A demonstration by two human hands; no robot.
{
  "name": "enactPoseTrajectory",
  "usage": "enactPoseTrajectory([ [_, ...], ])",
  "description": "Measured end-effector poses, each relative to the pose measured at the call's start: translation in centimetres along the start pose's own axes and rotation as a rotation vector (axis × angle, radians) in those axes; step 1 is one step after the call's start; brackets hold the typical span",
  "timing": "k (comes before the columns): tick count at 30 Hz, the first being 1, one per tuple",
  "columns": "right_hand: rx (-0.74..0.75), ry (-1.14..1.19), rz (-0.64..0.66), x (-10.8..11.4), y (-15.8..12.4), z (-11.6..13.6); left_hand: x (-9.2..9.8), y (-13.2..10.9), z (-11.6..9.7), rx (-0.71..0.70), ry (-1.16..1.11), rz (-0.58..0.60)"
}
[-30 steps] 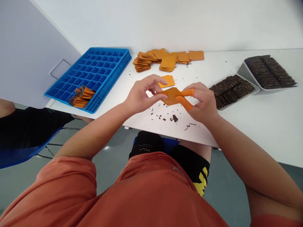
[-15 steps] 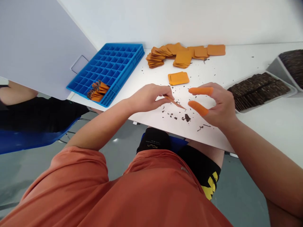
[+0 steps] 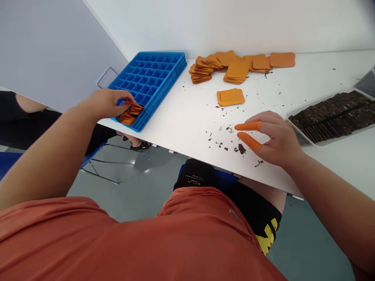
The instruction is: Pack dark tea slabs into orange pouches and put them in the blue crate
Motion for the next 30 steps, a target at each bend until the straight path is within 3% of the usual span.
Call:
enactPoseTrajectory([
  [5,0.008,0.002,0.009,-0.1,0.0,0.0,-1.7,0.1,-0.4,0.072,-0.02,0.043],
  [10,0.016,-0.012,0.024,-0.1,0.0,0.1,-2.4,0.7,1.2,0.166,-0.062,0.061],
  [16,0.014,-0.024,0.053,-0.3,-0.1,0.4,-3.9,0.0,0.2,0.008,-0.284,0.16],
  [24,-0.05,0.004,0.091,-0.5,0.0,0.1,-5.2,0.1,2.3,0.163,-0.408,0.204],
  [30,-0.045,0.012,0.091,-0.5,-0.1,0.1,-5.5,0.9,1.7,0.072,-0.406,0.123],
])
Point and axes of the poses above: each hand's wrist, its own y-axis towards the middle knuckle, its own x-axis out of the back of the hand, z = x × y, the point moved 9 cm from there along y, towards the middle knuckle, and after that the axes turned 5 degrees about -z, right-handed, at the moved point
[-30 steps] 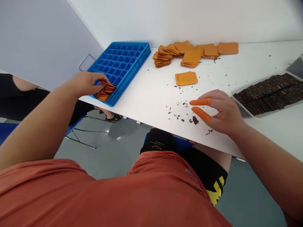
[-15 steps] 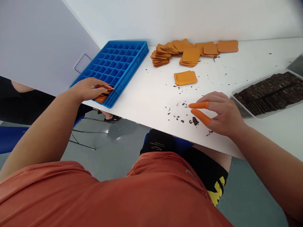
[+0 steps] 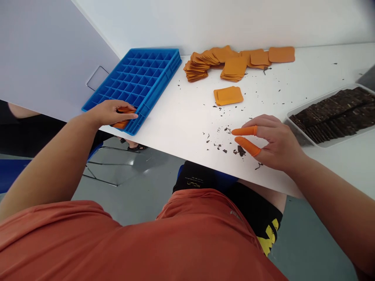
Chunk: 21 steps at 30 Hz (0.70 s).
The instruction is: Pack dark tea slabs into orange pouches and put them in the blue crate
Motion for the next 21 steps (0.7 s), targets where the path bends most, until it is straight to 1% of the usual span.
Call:
enactPoseTrajectory([
  [3,0.002,-0.019,0.019,-0.2,-0.2,-0.1,-0.2,0.1,-0.7,-0.077,0.025,-0.027],
  [6,0.018,-0.052,0.007,0.1,-0.1,0.0,0.4,-0.8,-1.6,-0.134,0.063,-0.104],
  [8,0.017,-0.078,-0.003,0.4,0.0,0.1,0.9,-1.6,-2.0,-0.144,0.037,-0.148],
  [9,0.013,-0.086,-0.005,0.5,0.1,0.1,1.0,-2.0,-1.9,-0.127,-0.008,-0.153],
  [11,0.006,-0.088,-0.008,0.7,0.2,0.2,0.9,-2.3,-1.5,-0.079,-0.101,-0.138],
  [13,0.002,-0.077,-0.007,0.7,0.2,0.2,0.5,-2.0,-1.1,-0.059,-0.116,-0.107],
  [17,-0.031,-0.062,0.004,0.6,0.0,-0.3,-0.8,0.0,-1.2,-0.096,0.026,-0.024],
  [21,-0.056,-0.063,0.0,0.5,0.0,-0.7,-2.2,1.6,-2.2,-0.13,0.137,0.067],
])
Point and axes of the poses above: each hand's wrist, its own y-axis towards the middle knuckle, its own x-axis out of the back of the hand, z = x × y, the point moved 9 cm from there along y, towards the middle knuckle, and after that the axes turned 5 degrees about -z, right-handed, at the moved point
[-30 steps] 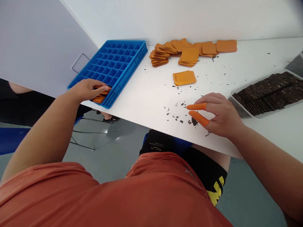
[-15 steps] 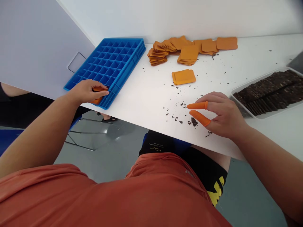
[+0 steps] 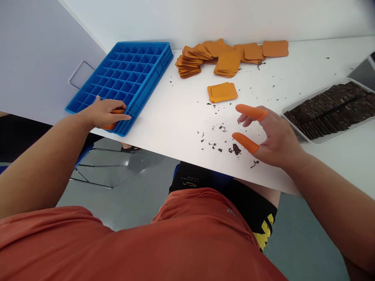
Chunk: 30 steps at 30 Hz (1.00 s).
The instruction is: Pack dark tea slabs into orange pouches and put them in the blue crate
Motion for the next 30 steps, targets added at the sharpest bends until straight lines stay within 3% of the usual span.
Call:
enactPoseTrajectory([
  [3,0.014,0.003,0.021,-0.2,0.1,0.2,-0.9,0.8,-0.2,-0.046,0.155,0.093],
  [5,0.026,0.0,0.032,-0.2,0.2,0.3,-0.8,1.1,0.0,-0.065,0.195,0.087],
  [8,0.025,-0.013,0.023,0.1,0.4,0.2,1.2,0.9,0.4,0.031,0.185,-0.05],
  [10,0.009,-0.033,0.017,0.3,0.5,0.0,3.4,-0.2,-1.2,0.098,0.139,-0.236],
  [11,-0.002,-0.04,0.016,0.4,0.6,-0.1,4.4,-1.0,-3.0,0.094,0.095,-0.353],
  [13,-0.012,-0.047,0.001,0.4,0.6,-0.1,5.2,-2.4,-8.7,-0.029,0.0,-0.521],
  [15,-0.004,-0.046,-0.033,0.4,0.5,0.0,3.2,-2.5,-16.3,-0.273,-0.117,-0.477],
  [17,0.007,-0.047,-0.054,0.3,0.4,0.0,-0.2,-1.1,-22.8,-0.38,-0.169,-0.383],
  [19,0.008,-0.049,-0.049,0.0,0.4,-0.1,-3.4,1.1,-27.9,-0.454,-0.274,-0.306],
  [21,0.007,-0.046,-0.046,0.0,0.4,-0.3,-5.7,3.1,-31.4,-0.523,-0.373,-0.245],
  [24,0.011,-0.042,-0.055,0.2,0.5,-0.3,-7.1,5.3,-33.2,-0.521,-0.497,-0.229],
  [30,0.04,-0.06,-0.056,0.4,0.6,0.4,-6.3,6.0,-31.5,-0.466,-0.564,-0.315],
])
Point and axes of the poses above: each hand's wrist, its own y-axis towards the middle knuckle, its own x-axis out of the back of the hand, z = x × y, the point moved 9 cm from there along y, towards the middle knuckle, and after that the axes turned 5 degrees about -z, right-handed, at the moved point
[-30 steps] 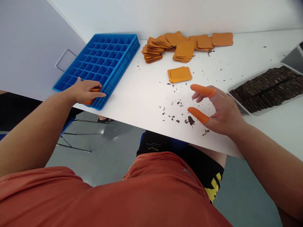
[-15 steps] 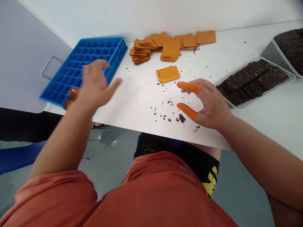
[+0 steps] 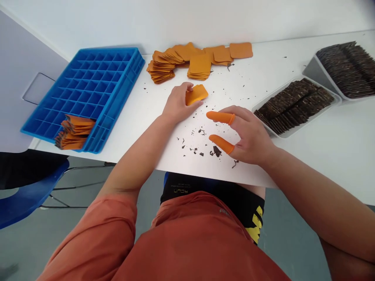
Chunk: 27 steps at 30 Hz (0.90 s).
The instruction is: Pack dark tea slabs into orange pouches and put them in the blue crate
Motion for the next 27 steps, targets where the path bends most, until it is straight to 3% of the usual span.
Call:
enactPoseTrajectory([
  [12,-0.029,0.003,0.028,-0.3,-0.1,-0.5,2.6,0.1,2.9,0.138,-0.081,-0.163],
  [17,0.0,-0.025,-0.029,0.1,-0.1,-0.5,5.1,-0.3,2.0,-0.073,-0.27,-0.518],
  [19,0.018,-0.037,-0.065,0.2,-0.1,-0.6,5.0,-0.8,0.9,-0.188,-0.429,-0.585],
  [21,0.008,-0.046,-0.124,0.6,-0.1,-0.9,4.0,-1.3,-0.8,-0.293,-0.599,-0.533],
  [23,-0.041,-0.066,-0.208,1.2,-0.2,-1.6,2.6,-2.1,-3.2,-0.372,-0.73,-0.406],
  [27,-0.092,-0.105,-0.356,2.7,-0.1,-1.8,1.2,-4.7,-7.2,-0.424,-0.803,-0.244],
])
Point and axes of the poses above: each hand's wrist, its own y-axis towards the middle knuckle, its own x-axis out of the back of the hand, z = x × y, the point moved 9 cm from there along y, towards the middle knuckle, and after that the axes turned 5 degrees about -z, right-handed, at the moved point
